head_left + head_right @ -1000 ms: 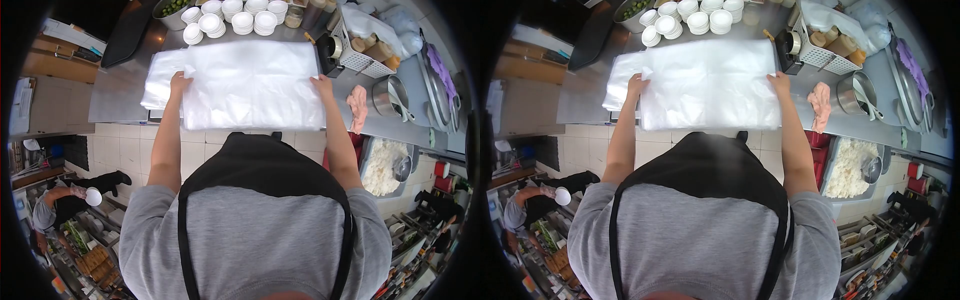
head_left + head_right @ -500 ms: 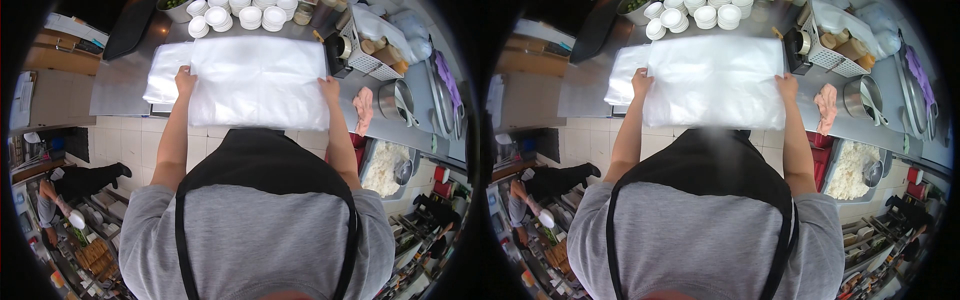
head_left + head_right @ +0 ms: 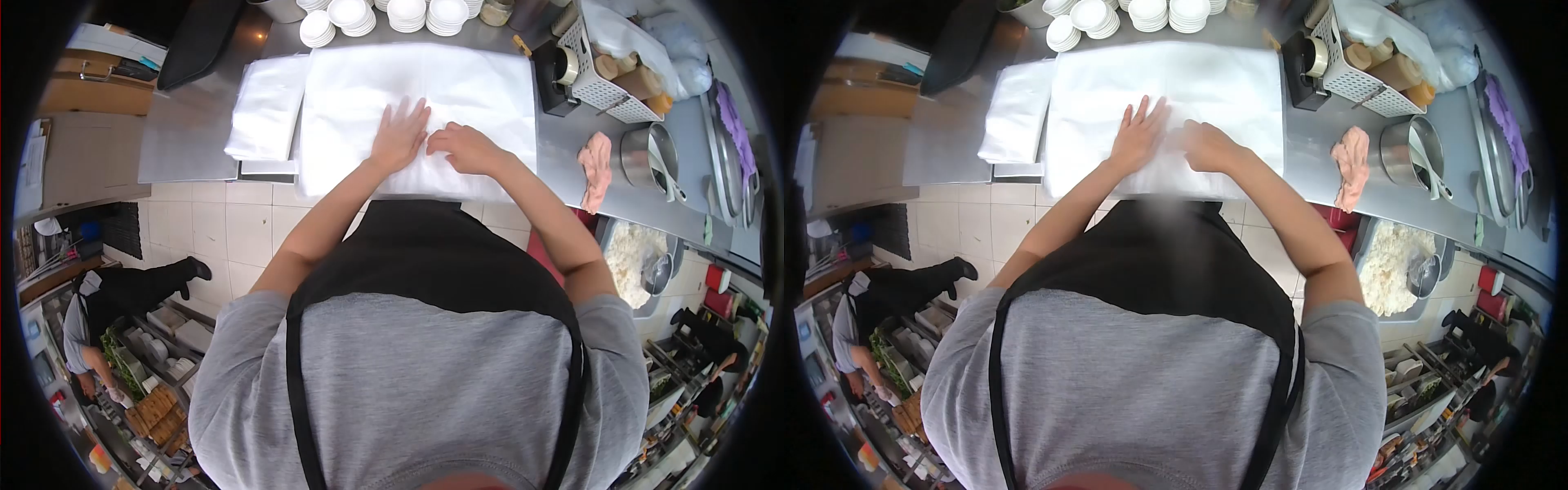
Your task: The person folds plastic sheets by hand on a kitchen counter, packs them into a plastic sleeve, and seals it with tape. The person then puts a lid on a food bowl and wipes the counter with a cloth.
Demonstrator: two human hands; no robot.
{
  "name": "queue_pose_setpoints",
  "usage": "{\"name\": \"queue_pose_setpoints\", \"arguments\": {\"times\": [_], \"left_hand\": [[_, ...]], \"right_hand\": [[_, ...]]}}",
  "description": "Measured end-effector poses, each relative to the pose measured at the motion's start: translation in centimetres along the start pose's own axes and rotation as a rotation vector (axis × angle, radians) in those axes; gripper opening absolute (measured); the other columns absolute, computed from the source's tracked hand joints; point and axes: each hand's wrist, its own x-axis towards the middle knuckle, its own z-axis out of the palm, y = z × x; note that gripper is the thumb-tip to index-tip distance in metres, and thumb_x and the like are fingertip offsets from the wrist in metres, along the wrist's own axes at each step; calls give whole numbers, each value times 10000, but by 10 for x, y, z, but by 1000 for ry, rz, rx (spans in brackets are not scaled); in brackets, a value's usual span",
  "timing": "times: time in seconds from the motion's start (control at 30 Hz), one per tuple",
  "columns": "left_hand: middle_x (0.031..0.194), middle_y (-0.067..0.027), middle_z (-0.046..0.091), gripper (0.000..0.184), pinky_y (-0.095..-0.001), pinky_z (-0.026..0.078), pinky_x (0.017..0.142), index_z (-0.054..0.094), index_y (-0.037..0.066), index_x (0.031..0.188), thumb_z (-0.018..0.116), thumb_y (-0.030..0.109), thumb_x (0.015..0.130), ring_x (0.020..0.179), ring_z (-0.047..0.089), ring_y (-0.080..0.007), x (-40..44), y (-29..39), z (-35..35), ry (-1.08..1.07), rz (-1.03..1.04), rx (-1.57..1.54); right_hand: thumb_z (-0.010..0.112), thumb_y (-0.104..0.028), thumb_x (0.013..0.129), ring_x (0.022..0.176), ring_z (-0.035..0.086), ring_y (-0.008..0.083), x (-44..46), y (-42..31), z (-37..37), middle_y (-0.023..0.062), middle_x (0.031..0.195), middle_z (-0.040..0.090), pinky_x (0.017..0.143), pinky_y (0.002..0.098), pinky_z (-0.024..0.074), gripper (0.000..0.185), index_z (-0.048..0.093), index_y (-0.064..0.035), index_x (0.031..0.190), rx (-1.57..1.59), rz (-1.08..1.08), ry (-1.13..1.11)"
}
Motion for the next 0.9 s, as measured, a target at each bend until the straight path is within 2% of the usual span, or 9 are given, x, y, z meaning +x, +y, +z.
{"name": "queue_pose_setpoints", "arguments": {"times": [0.33, 0.43, 0.5, 0.57, 0.67, 0.73, 0.77, 0.83, 0.9], "left_hand": [[1375, -58, 255, 463, -471, 154, 1019, 321, 86, 1284, 399, 273, 868, 1266, 217, -266, -1, 4, -2, -10, -24, 24], [1371, -58, 264, 475, -473, 151, 1020, 336, 82, 1276, 411, 304, 862, 1270, 210, -268, 0, 4, -1, 0, -22, 26], [1370, -60, 267, 506, -473, 147, 1021, 339, 82, 1276, 432, 339, 849, 1272, 205, -266, -1, 5, -1, 14, -27, 4], [1369, -63, 269, 539, -473, 143, 1023, 342, 83, 1276, 453, 374, 836, 1275, 200, -264, -1, 5, -2, 31, -27, -17], [1370, -70, 266, 626, -474, 132, 1027, 331, 86, 1285, 486, 450, 800, 1283, 186, -252, 0, 6, -6, 17, -40, -45], [1394, -54, 224, 658, -477, 141, 1029, 293, 85, 1311, 424, 501, 818, 1293, 167, -270, 1, 7, -6, -37, -47, 7], [1394, -54, 224, 658, -477, 141, 1029, 293, 85, 1311, 424, 501, 818, 1293, 167, -270, 1, 8, -6, -38, -45, 5], [1395, -57, 221, 655, -481, 140, 1027, 296, 86, 1309, 426, 500, 818, 1293, 168, -274, 1, 7, -4, -47, -51, 0], [1395, -62, 217, 657, -491, 134, 1025, 296, 87, 1310, 429, 500, 817, 1292, 166, -283, 0, 6, -2, -40, -43, -11]], "right_hand": [[540, 26, 656, 865, 458, 178, 7, -4, -11, -22, 820, 482, 676, 307, 396, 170, 533, -126, 731, -391, -271, -192], [530, -1, 685, 812, 492, 213, 0, 2, -24, 18, 779, 508, 642, 328, 406, 111, 522, -108, 714, -187, -191, -248], [505, -26, 692, 800, 551, 260, -8, 7, -32, 59, 812, 582, 656, 375, 447, 128, 540, -85, 800, 6, -22, -275], [508, -22, 700, 784, 573, 275, -10, 11, -46, 96, 795, 598, 666, 380, 446, 126, 539, -74, 811, -74, 39, -304], [527, -133, 760, 731, 572, 310, -18, 32, -68, 126, 735, 592, 662, 404, 440, 84, 532, -67, 811, -84, 144, -54], [518, -264, 803, 708, 573, 330, -19, 44, -83, 150, 684, 584, 634, 421, 444, 201, 525, -63, 809, -204, 211, 139], [522, -307, 807, 716, 579, 326, -22, 51, -89, 160, 695, 589, 619, 421, 452, 247, 521, -60, 816, -300, 357, 174], [535, -353, 798, 722, 591, 309, -23, 53, -104, 159, 709, 600, 606, 411, 462, 299, 528, -62, 866, -330, 575, 317], [550, -358, 787, 737, 595, 300, -23, 61, -108, 151, 723, 606, 617, 403, 465, 306, 545, -65, 874, -383, 636, 344]]}}
